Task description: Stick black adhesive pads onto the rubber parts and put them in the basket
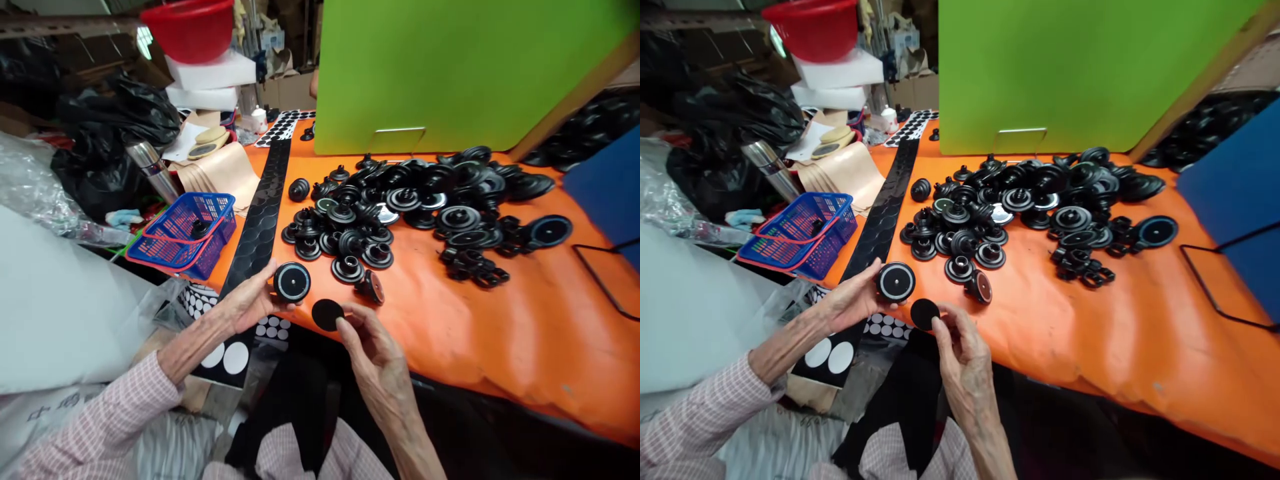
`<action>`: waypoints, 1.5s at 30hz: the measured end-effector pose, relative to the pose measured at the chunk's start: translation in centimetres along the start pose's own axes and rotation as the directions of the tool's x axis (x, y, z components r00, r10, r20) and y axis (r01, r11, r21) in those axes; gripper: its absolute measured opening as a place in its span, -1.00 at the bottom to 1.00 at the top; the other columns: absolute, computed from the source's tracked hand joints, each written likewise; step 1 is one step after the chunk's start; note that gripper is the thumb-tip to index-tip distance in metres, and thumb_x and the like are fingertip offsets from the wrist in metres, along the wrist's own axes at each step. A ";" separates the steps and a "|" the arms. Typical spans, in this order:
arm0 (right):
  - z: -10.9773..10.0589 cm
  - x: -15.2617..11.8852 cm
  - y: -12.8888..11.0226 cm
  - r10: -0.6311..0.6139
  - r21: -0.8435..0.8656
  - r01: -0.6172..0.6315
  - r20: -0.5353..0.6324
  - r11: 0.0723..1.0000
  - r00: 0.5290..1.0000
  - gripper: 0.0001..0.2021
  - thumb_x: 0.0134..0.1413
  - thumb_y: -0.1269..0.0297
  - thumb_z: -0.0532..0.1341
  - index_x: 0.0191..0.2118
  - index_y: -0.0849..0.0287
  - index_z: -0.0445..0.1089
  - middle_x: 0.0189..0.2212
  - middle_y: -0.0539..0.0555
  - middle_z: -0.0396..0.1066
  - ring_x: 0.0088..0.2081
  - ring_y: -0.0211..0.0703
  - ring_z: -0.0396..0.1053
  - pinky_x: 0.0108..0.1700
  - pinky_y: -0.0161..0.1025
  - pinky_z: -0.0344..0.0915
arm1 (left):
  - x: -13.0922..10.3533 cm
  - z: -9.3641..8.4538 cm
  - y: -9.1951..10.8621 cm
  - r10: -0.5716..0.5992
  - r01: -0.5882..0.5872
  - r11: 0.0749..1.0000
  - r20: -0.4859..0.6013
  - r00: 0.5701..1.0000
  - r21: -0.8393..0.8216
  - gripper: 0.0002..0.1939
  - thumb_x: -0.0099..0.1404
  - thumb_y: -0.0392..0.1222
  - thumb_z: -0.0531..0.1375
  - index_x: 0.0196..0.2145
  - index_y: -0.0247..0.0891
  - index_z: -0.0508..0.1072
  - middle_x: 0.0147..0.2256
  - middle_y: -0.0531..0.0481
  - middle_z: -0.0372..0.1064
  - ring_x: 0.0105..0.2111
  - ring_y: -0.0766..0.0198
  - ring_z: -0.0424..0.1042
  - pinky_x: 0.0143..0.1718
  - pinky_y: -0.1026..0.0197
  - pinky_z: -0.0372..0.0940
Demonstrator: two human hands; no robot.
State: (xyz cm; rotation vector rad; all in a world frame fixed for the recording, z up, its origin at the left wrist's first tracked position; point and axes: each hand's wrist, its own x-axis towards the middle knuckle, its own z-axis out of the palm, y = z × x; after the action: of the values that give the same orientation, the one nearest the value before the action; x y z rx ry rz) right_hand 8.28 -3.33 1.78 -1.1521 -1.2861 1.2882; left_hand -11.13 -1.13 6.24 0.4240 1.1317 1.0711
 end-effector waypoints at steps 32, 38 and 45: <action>6.9 0.1 0.5 0.139 0.116 -0.127 -0.102 0.985 0.985 -0.78 0.03 0.10 0.23 -0.40 0.17 0.38 -0.26 0.06 0.32 -0.21 -0.17 0.34 -0.15 -0.21 0.30 | -3.3 -2.8 -2.8 0.103 -0.109 0.993 0.094 0.990 0.052 -0.57 0.08 -0.34 0.30 -0.06 -0.25 0.46 -0.08 -0.12 0.38 -0.12 0.09 0.46 -0.09 -0.03 0.41; 7.1 -0.1 0.5 0.100 0.018 -0.098 -0.119 0.995 0.988 -0.79 0.08 0.11 0.19 -0.40 0.16 0.34 -0.28 0.05 0.29 -0.22 -0.18 0.33 -0.17 -0.21 0.31 | -3.2 -2.8 -2.8 0.104 -0.107 0.993 0.064 0.993 0.043 -0.60 0.06 -0.35 0.31 -0.10 -0.24 0.48 -0.12 -0.09 0.40 -0.13 0.10 0.46 -0.10 -0.04 0.42; 7.7 -0.1 1.0 -0.004 -0.081 -0.010 -0.173 0.997 0.985 -0.83 0.11 0.17 0.17 -0.40 0.15 0.29 -0.31 0.03 0.27 -0.23 -0.17 0.33 -0.15 -0.17 0.31 | -3.2 -3.2 -3.0 0.101 -0.105 0.993 0.080 0.992 0.048 -0.61 0.09 -0.34 0.30 -0.07 -0.26 0.48 -0.10 -0.12 0.42 -0.11 0.09 0.46 -0.10 -0.01 0.43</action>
State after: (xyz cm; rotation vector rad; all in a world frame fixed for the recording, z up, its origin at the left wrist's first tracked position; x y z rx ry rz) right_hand 0.67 -4.25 0.84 -1.2948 -1.2181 1.1197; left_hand -12.59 -5.95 4.33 0.5660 1.0800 1.1073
